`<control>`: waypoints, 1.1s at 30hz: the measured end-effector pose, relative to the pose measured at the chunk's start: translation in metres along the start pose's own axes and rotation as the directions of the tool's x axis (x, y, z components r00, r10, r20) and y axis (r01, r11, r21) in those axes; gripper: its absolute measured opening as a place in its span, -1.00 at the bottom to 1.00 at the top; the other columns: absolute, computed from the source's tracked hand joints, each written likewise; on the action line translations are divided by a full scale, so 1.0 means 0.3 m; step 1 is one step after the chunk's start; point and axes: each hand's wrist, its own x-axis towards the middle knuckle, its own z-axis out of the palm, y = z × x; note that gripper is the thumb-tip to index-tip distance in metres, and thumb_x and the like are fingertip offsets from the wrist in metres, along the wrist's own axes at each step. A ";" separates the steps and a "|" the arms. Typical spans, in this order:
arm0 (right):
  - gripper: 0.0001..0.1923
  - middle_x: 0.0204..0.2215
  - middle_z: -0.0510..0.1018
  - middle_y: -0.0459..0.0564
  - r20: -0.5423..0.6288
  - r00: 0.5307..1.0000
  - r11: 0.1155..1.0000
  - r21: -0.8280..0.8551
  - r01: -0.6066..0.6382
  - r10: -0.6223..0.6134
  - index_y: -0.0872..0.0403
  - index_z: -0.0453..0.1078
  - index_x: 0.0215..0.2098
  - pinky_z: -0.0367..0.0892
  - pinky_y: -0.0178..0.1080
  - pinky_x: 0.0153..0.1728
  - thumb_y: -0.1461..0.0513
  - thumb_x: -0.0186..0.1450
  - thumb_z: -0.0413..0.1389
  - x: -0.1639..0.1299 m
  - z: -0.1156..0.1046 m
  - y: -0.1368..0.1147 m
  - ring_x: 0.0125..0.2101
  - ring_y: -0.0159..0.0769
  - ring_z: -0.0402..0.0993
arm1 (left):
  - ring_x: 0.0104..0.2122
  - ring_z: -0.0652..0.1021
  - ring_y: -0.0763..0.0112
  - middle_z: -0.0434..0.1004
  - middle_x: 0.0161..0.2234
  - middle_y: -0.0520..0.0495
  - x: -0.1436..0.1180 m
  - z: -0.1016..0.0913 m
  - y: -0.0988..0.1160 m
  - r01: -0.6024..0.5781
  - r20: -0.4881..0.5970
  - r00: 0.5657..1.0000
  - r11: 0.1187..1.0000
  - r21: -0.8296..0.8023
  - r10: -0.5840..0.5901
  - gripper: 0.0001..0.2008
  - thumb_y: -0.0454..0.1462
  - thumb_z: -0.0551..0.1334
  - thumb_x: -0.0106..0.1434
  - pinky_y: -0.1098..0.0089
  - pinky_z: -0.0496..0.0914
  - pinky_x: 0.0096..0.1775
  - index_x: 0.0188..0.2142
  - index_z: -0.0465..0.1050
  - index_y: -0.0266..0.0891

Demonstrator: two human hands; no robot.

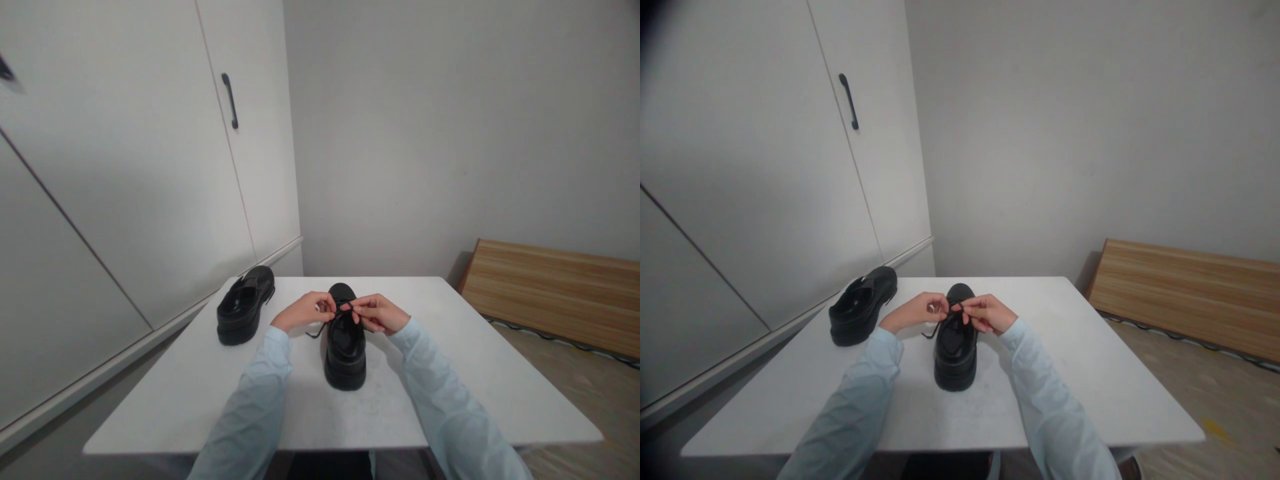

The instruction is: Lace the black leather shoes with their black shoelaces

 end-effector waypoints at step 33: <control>-0.46 -0.71 0.38 -0.18 -0.268 0.963 0.992 -0.129 -0.009 -0.026 0.24 0.50 -0.17 -0.29 -0.41 -0.77 0.03 0.00 0.25 0.034 -0.008 0.045 -0.82 -0.65 -0.06 | -0.27 0.52 0.36 0.56 -0.34 -0.07 0.000 0.005 0.086 -0.196 -0.057 0.954 0.752 0.629 0.296 -0.81 -0.47 0.17 0.14 0.39 0.34 -0.15 -0.44 0.53 -0.24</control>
